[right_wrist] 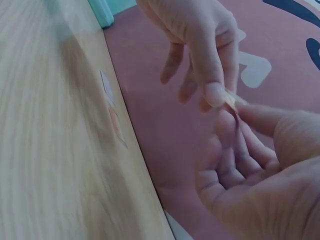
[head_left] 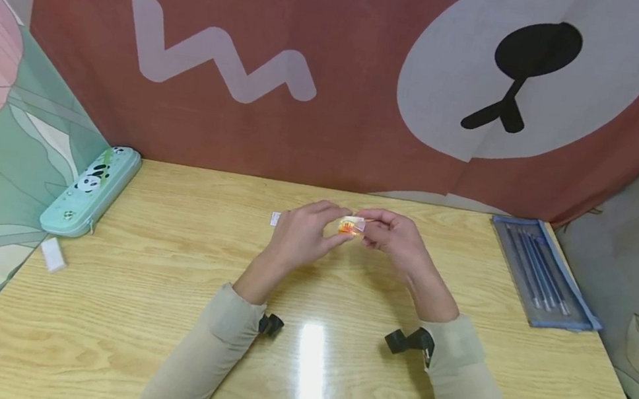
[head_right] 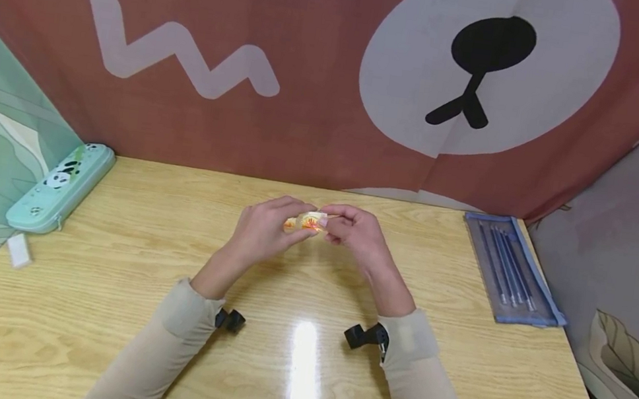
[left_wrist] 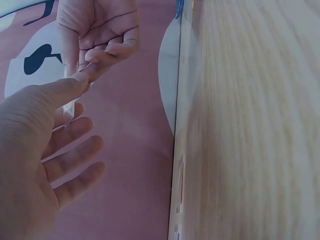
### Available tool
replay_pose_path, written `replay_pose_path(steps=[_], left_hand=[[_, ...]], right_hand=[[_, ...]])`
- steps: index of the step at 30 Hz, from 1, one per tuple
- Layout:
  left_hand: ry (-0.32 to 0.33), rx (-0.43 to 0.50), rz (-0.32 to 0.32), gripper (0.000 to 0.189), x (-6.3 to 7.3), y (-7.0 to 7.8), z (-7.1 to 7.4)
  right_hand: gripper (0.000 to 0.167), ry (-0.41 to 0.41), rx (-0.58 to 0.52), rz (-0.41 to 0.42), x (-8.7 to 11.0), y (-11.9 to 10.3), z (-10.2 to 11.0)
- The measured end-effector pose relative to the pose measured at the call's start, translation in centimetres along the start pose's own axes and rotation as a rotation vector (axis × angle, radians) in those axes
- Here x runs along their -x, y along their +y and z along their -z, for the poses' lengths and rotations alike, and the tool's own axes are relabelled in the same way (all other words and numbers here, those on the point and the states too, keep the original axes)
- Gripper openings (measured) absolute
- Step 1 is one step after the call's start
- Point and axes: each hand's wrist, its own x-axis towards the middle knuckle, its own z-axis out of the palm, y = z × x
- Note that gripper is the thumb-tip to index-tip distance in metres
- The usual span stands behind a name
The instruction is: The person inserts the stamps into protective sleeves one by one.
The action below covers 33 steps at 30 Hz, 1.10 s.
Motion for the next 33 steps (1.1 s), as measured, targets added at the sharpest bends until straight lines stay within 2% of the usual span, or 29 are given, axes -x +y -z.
replay_pose_path(steps=[4,8,15,21,26,30,33], left_hand=[[-0.012,-0.002,0.004,0.042,-0.1,-0.1,0.0],[-0.025,-0.006,0.012,0.046,-0.2,-0.3,-0.1],[-0.032,0.039,0.04,0.043,-0.7,-0.6,-0.2],[-0.067,0.056,0.074,0.04,-0.7,-0.8,-0.2],[-0.127,0.088,0.111,0.039,-0.8,-1.0,-0.3],[-0.198,0.071,0.14,0.037,-1.4,-1.3,-0.8],[-0.271,0.061,0.169,0.036,-2.1,-1.7,-1.7]], right_hand=[[0.033,-0.021,0.068,0.018,0.1,-0.4,0.5],[0.034,-0.002,0.121,0.04,0.3,-0.9,1.3],[0.038,0.046,0.121,0.061,0.6,-2.1,3.0],[0.04,0.064,0.136,0.055,1.0,-2.2,3.9],[0.04,0.074,0.193,0.054,1.4,-1.5,4.8],[0.044,0.054,0.307,0.028,1.8,-0.4,5.7],[0.048,0.032,0.391,0.0,2.3,0.6,6.6]])
